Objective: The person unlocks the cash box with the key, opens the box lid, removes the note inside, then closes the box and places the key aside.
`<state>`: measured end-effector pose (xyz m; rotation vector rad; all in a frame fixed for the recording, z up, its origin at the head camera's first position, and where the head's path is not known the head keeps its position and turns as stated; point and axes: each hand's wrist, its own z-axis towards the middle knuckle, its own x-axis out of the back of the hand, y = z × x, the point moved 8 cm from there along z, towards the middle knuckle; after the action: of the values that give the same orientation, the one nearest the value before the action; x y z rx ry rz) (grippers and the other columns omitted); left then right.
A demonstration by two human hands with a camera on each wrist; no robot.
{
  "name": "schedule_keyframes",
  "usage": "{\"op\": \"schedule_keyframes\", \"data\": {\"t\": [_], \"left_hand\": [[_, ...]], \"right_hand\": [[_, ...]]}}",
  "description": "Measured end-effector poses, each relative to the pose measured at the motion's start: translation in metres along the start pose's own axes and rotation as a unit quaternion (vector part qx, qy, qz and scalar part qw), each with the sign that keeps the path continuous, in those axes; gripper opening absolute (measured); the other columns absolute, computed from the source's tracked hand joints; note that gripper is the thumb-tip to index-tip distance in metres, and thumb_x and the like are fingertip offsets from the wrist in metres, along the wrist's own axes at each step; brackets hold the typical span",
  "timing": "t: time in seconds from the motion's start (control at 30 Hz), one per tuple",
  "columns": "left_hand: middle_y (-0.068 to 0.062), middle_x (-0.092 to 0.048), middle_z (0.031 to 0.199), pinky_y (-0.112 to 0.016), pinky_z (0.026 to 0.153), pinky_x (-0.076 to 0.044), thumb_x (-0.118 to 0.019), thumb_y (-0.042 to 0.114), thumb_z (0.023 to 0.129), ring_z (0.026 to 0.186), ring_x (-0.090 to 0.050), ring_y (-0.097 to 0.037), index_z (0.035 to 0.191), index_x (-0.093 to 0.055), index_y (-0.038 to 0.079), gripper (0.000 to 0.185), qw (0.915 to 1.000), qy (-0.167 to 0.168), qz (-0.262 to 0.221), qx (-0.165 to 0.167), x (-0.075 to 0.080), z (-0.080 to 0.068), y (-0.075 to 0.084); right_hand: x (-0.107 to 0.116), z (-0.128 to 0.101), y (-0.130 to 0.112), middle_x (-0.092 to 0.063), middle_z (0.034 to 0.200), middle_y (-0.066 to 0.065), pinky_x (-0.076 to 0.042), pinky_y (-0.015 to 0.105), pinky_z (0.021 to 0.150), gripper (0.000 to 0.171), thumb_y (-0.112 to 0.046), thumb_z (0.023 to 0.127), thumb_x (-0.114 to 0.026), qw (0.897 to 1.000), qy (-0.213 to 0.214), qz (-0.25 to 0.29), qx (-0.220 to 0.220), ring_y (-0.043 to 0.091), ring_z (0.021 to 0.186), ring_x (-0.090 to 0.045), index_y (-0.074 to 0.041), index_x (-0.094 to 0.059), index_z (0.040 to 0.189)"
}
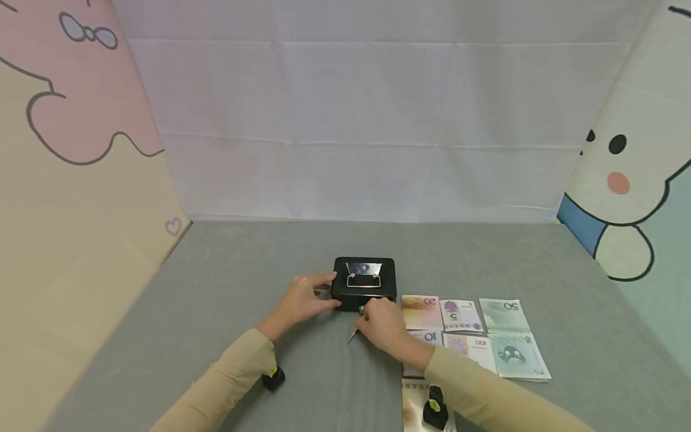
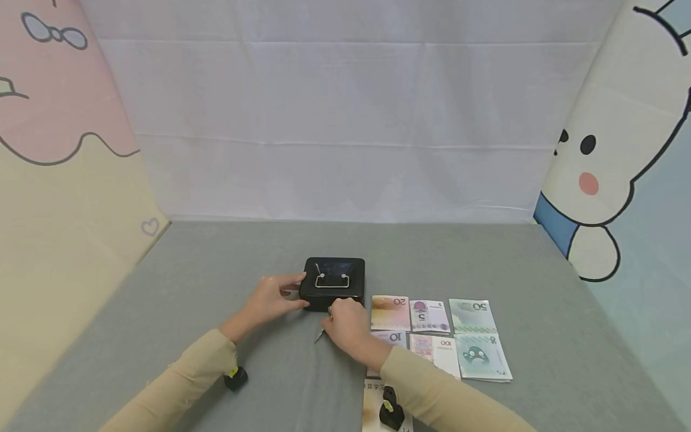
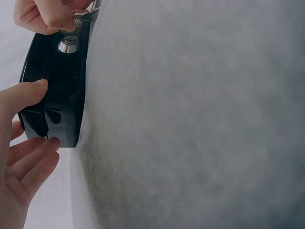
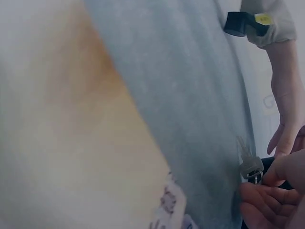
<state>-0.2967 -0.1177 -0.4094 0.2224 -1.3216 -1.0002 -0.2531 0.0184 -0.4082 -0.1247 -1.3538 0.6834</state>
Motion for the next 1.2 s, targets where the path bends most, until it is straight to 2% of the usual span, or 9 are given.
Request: {"op": "schedule_keyframes", "data": {"t": [0.13,0.27,0.57,0.83,1.03,1.13,1.2], "left_hand": [[-0.015,-0.062,0.112,-0.022,0.067,-0.053,-0.080,0.011,0.066,0.085,-0.066,-0.021,0.118,-0.060,0.001,0.056,0.9998,0.003,-0.019,0.006,-0.002,-0.001,-0.002],[-0.017,-0.061,0.112,-0.022,0.067,-0.053,-0.079,0.008,0.067,0.086,-0.066,-0.023,0.120,-0.058,0.000,0.057,0.9993,0.003,-0.036,0.010,-0.002,-0.002,-0.002],[-0.014,-0.063,0.111,-0.024,0.066,-0.053,-0.080,0.012,0.066,0.086,-0.066,-0.021,0.118,-0.060,0.002,0.057,0.9999,0.015,-0.006,0.006,-0.001,-0.003,-0.001],[-0.012,-0.063,0.110,-0.023,0.066,-0.053,-0.081,0.015,0.065,0.085,-0.066,-0.020,0.117,-0.061,0.003,0.056,0.9999,0.015,0.002,0.006,-0.002,0.000,-0.001],[-0.014,-0.064,0.108,-0.025,0.063,-0.054,-0.081,0.013,0.066,0.084,-0.067,-0.022,0.115,-0.061,0.000,0.055,0.9993,0.029,0.019,-0.013,0.001,0.001,0.000],[-0.015,-0.063,0.108,-0.025,0.063,-0.054,-0.080,0.013,0.066,0.084,-0.067,-0.022,0.116,-0.061,0.000,0.055,0.9993,0.029,0.020,-0.015,0.001,0.001,0.001],[-0.015,-0.063,0.109,-0.024,0.064,-0.053,-0.080,0.013,0.066,0.084,-0.067,-0.022,0.116,-0.060,0.000,0.055,0.9996,0.023,0.011,-0.011,0.001,0.001,0.000]], "right_hand": [[-0.001,-0.001,0.005,-0.019,0.039,-0.013,-0.013,0.017,0.036,0.046,-0.009,0.069,-0.064,0.999,-0.005,0.026,-0.021,0.000,0.035,-0.018,-0.017,-0.030,0.040],[-0.001,-0.002,0.006,-0.018,0.038,-0.015,-0.014,0.017,0.035,0.047,-0.008,0.071,-0.064,0.999,-0.004,0.043,-0.022,-0.001,0.034,-0.019,-0.017,-0.031,0.040],[-0.004,0.000,0.008,-0.017,0.039,-0.016,-0.012,0.016,0.035,0.044,-0.003,0.064,-0.061,0.999,0.013,0.042,-0.013,-0.002,0.035,-0.015,-0.019,-0.027,0.040],[0.000,-0.004,0.007,-0.017,0.039,-0.015,-0.012,0.016,0.036,0.043,-0.001,0.063,-0.060,0.998,0.037,0.049,-0.019,-0.001,0.035,-0.017,-0.017,-0.028,0.039],[-0.007,-0.015,-0.014,-0.017,0.042,-0.016,-0.014,0.016,0.036,0.041,-0.004,0.062,-0.060,0.999,0.011,0.016,0.030,0.000,0.039,-0.017,-0.019,-0.029,0.040],[-0.011,-0.019,-0.016,-0.027,0.037,-0.015,-0.021,0.015,0.033,0.039,-0.003,0.067,-0.060,0.997,-0.017,0.069,0.023,-0.003,0.034,-0.024,-0.017,-0.038,0.038],[-0.014,-0.020,-0.009,-0.039,0.036,-0.011,-0.029,0.015,0.032,0.036,-0.003,0.074,-0.059,0.987,-0.051,0.149,-0.024,-0.003,0.032,-0.033,-0.011,-0.049,0.041]]}}
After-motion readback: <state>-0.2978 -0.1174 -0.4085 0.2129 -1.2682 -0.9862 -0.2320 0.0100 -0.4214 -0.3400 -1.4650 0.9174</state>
